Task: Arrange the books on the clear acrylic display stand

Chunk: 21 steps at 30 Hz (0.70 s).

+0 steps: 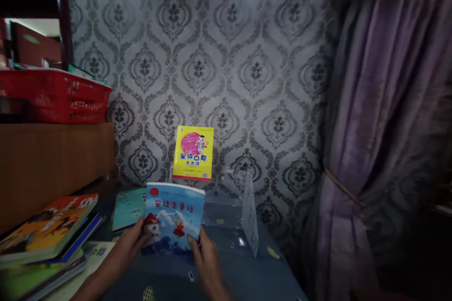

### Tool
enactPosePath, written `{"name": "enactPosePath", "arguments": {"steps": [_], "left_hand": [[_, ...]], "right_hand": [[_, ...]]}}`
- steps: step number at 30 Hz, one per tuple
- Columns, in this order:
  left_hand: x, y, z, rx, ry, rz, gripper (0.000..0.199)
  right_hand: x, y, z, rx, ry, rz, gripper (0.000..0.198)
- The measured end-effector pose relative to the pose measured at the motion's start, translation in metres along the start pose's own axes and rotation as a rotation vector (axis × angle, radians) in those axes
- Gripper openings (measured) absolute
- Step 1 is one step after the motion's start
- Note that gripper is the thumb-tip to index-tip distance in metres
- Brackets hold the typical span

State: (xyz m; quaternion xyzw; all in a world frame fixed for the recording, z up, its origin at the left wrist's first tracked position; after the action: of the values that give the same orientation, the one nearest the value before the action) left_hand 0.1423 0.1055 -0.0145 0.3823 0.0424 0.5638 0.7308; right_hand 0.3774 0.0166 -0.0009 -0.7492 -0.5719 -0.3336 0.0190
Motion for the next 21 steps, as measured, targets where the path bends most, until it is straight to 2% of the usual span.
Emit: {"name": "enactPosePath", "arguments": {"steps": [4,7,15,18,21], "left_hand": [[0.033,0.029,0.037,0.007,-0.097,0.050,0.058],[0.053,0.045,0.058,0.051,-0.135,0.048,0.055],[0.078,0.055,0.077,0.079,-0.188,0.032,0.035],[0.099,0.064,0.096,0.054,-0.259,0.032,0.035],[0.133,0.077,0.122,0.035,-0.333,0.093,0.037]], "right_hand": [[0.035,0.017,-0.031,-0.034,0.055,-0.025,0.042],[0.058,0.023,-0.041,-0.050,0.102,-0.002,0.040],[0.087,0.033,-0.038,-0.089,0.131,-0.006,0.039],[0.113,0.050,-0.047,-0.116,0.165,0.008,0.038],[0.152,0.074,-0.063,-0.171,0.223,0.061,0.035]]}}
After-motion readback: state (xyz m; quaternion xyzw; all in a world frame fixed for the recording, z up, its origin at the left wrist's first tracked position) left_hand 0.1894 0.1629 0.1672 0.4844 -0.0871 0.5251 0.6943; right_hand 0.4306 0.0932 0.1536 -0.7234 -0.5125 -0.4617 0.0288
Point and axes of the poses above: each hand's wrist, its own x-axis towards the middle knuckle, its own y-axis out of the back of the hand, z = x × y, the point moved 1 cm from there along x, towards the middle knuckle, and after that the axes turned 4 degrees about -z, right-handed, at the moved point
